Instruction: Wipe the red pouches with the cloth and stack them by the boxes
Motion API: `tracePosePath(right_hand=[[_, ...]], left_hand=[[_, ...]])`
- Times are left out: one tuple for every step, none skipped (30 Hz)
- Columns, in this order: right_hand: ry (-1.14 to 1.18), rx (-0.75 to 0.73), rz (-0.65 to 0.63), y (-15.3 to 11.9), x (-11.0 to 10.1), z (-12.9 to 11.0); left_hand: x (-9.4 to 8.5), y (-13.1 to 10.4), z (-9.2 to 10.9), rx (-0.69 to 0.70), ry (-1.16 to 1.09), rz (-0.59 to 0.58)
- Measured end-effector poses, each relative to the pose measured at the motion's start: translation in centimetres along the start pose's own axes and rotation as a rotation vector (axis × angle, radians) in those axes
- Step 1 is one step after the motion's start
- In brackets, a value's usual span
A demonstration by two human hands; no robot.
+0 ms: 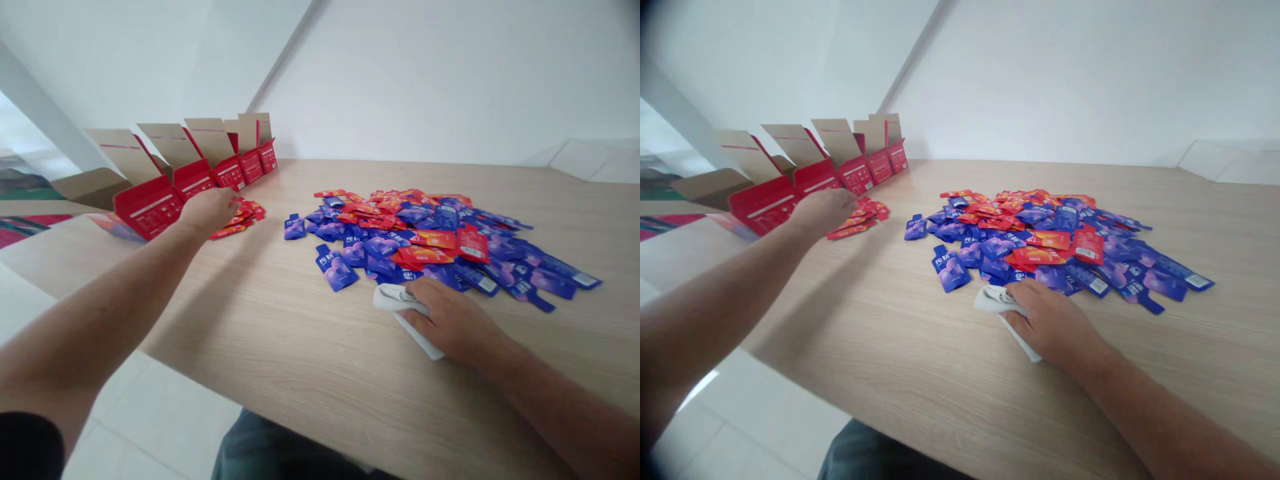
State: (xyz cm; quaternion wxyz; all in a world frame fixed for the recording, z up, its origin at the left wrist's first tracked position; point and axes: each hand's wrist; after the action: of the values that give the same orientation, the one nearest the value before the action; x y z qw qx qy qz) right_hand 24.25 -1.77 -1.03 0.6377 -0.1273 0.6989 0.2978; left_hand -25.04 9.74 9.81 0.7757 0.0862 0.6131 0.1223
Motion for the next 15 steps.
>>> tracePosePath(right_hand=[[0.013, -0.005, -0.010, 0.0, -0.2, -0.2], [0.030, -0.015, -0.021, 0.1, -0.4, -0.4], [0.049, -0.030, -0.033, 0.1, -0.6, -0.6], [0.065, -0.045, -0.047, 0.1, -0.8, -0.8], [0.081, -0.057, -0.068, 0.2, -0.9, -1.0], [0.092, -0.064, -0.083, 0.2, -1.0, -1.2], [0.102, -0.070, -0.092, 0.2, -1.1, -1.4], [0.108, -0.081, -0.098, 0.3, -1.2, -1.6], [0.113, -0.086, -0.100, 0.3, -1.2, -1.7], [0.118, -0.089, -0.099, 0.4, -1.3, -1.8], [0.122, -0.090, -0.100, 0.5, -1.3, -1.8], [0.124, -0.090, -0.101, 0.6, -1.4, -1.9], [0.124, -0.093, -0.103, 0.6, -1.4, -1.9], [0.123, -0.098, -0.105, 0.7, -1.5, -1.9], [0.120, -0.104, -0.107, 0.8, -1.5, -1.9]], left_hand=[[1.0, -0.5, 0.9, 0.027, -0.005, -0.008], [2.0, -1.0, 2.0, 0.063, -0.012, -0.022], [2.9, -1.7, 3.4, 0.112, -0.025, -0.044], [3.8, -2.3, 5.0, 0.156, -0.048, -0.068], [4.6, -3.0, 6.8, 0.196, -0.075, -0.100], [5.2, -3.7, 8.7, 0.242, -0.109, -0.138], [5.7, -4.3, 10.8, 0.298, -0.124, -0.171], [6.2, -4.8, 12.9, 0.374, -0.144, -0.205], [6.6, -5.2, 15.0, 0.451, -0.187, -0.222], [7.0, -5.5, 17.1, 0.528, -0.234, -0.245], [7.4, -5.8, 19.1, 0.589, -0.280, -0.247], [7.9, -5.9, 21.0, 0.650, -0.312, -0.250], [8.5, -5.9, 22.9, 0.716, -0.325, -0.258], [9.1, -5.9, 24.6, 0.777, -0.321, -0.264], [9.7, -5.8, 26.1, 0.821, -0.302, -0.258]])
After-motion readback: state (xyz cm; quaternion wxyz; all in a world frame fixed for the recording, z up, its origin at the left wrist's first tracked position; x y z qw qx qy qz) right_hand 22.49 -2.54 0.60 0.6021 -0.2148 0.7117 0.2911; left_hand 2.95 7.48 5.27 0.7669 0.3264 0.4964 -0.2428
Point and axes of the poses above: each hand's wrist, its own y-axis towards the middle knuckle, its own x-axis out of the palm, z = x × y, and after that the axes turned 10 degrees about -y, right-handed
